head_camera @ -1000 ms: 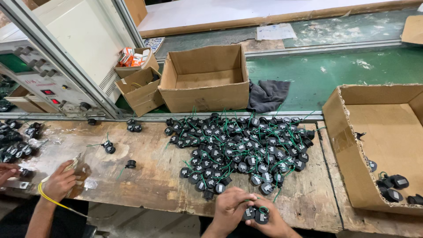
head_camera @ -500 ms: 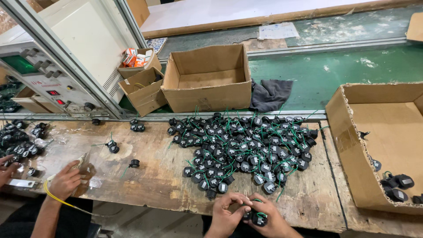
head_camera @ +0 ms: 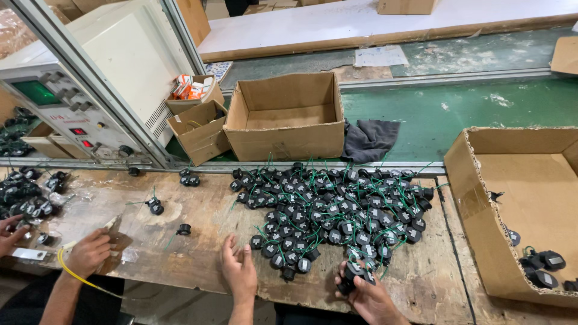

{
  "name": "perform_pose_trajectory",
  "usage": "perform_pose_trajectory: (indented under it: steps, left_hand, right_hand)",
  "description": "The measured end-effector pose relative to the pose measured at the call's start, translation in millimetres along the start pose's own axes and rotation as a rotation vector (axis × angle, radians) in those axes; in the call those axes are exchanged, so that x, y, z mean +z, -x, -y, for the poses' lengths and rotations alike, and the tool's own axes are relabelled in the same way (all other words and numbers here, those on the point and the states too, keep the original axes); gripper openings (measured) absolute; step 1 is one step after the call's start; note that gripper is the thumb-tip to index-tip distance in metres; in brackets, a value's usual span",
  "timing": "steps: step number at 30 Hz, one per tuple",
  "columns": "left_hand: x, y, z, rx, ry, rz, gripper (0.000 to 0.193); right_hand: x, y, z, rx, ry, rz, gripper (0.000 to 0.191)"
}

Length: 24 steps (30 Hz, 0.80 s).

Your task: The person picks up black power adapters with green wires from the workbench, coils each wire around the adapter by hand, and places the finished adapters into a cardboard box on the right. They repeat this for many adapters, taking new ones from the pile on the bench.

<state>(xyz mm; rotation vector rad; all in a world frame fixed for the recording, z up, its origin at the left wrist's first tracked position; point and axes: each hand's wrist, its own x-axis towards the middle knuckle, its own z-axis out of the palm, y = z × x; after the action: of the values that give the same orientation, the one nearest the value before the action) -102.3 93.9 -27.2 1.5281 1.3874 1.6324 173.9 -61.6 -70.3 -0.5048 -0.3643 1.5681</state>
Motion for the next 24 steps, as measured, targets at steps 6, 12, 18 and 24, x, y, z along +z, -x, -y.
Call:
perform_pose_trajectory:
  steps: [6, 12, 18, 24]
  left_hand:
    - [13.3, -4.6, 9.7, 0.140, -0.477, 0.277, 0.031]
    - [-1.9, -5.6, 5.6, 0.132, -0.449, 0.272, 0.023]
    - [-20.3, -10.2, 15.7, 0.125, -0.417, 0.129, 0.024]
    - [-14.3, 9.5, -1.1, -0.131, 0.412, 0.237, 0.013]
  right_hand:
    - [16.4, 6.7, 3.2, -0.031, 0.135, 0.106, 0.056]
    - [13.9, 10.7, 8.0, -0.027, 0.009, 0.070, 0.059]
    - [10.1, 11.4, 7.4, -0.023, 0.017, 0.105, 0.059]
    - [14.7, 9.7, 7.5, -0.025, -0.023, 0.131, 0.060]
